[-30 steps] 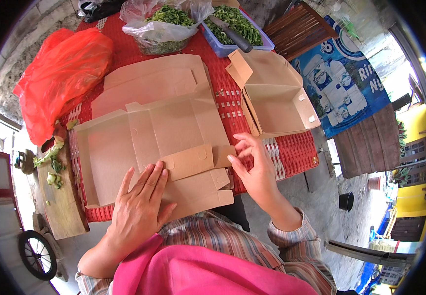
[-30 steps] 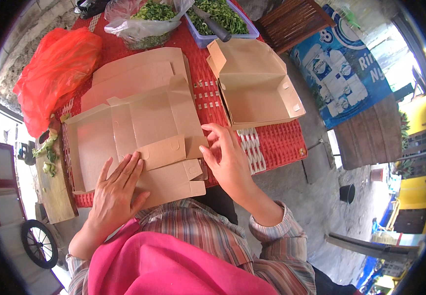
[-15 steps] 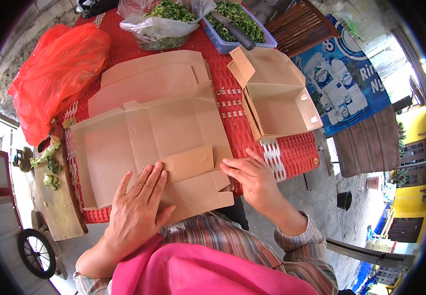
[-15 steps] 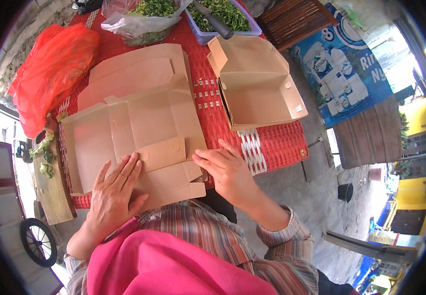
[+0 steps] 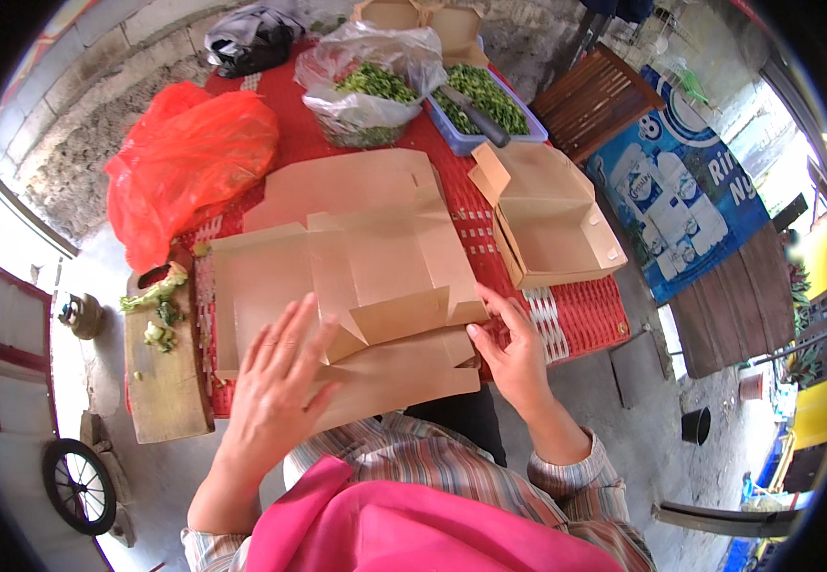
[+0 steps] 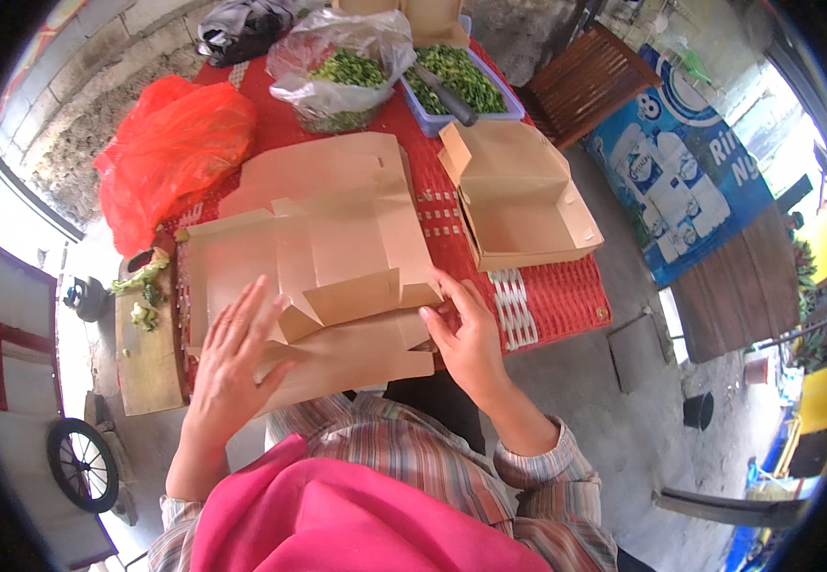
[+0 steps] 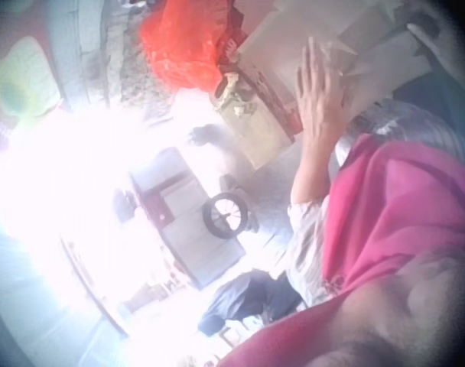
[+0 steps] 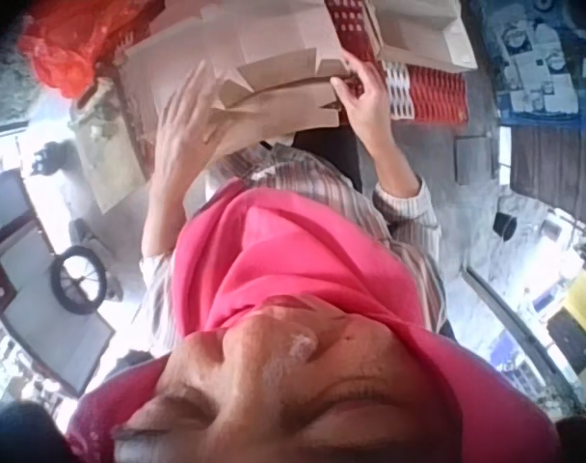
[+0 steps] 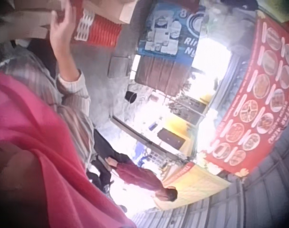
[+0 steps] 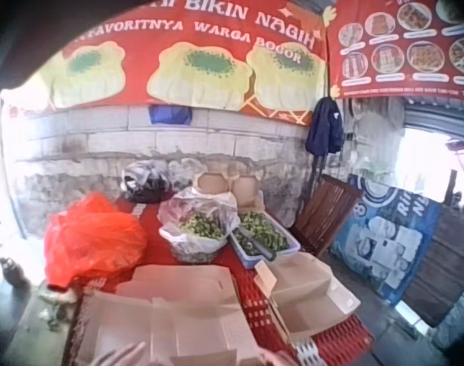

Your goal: The person assembles flat cardboard food containers by hand. They fold the cardboard along pre-scored lines, tuck flaps into slots, and press the edges to form the box shape. The person works on a red table covered with a patterned cloth, surrounded by stacks of flat cardboard and containers of chopped green vegetables.

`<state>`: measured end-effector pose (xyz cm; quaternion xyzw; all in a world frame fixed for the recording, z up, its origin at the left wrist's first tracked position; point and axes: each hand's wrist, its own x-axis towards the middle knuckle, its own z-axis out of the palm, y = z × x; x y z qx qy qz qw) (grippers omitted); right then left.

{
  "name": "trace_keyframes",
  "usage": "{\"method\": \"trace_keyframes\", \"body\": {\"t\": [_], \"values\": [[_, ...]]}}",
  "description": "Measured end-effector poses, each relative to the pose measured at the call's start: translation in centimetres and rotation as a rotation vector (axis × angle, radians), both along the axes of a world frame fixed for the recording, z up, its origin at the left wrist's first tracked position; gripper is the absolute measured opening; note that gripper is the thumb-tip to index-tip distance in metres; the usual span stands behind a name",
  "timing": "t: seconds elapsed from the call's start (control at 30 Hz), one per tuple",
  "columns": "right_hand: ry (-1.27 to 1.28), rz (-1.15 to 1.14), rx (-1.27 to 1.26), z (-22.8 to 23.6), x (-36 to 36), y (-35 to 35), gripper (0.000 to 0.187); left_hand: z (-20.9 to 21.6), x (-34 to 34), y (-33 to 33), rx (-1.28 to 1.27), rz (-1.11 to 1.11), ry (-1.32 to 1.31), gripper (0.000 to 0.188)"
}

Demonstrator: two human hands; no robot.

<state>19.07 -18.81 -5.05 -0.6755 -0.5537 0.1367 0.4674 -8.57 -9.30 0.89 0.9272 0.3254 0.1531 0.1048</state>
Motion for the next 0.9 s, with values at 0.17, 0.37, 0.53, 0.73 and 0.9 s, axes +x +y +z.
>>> {"method": "trace_keyframes", "body": {"t": [0.17, 0.37, 0.53, 0.73, 0.9], "values": [[0.306, 0.06, -0.013, -0.4, 0.2, 1.2, 0.022, -2.2, -5.2, 1.7, 0.039, 0.17, -0.068, 0.029], [0.479, 0.258, 0.116, 3.3, -0.8, 4.3, 0.018, -1.9, -4.1, 1.4, -0.058, 0.112, -0.24, 0.006], [0.412, 0.364, 0.192, 8.1, -1.6, 7.2, 0.022, -0.7, -2.5, 2.0, -0.349, 0.091, -0.241, 0.019], [0.25, 0.589, 0.279, 10.8, -2.4, 10.7, 0.017, 1.1, 2.4, 4.0, -0.348, 0.021, -0.557, 0.051], [0.298, 0.608, 0.376, 11.9, -3.0, 14.5, 0.037, 3.1, 5.6, 8.5, -0.48, 0.115, -0.691, 0.019]]}}
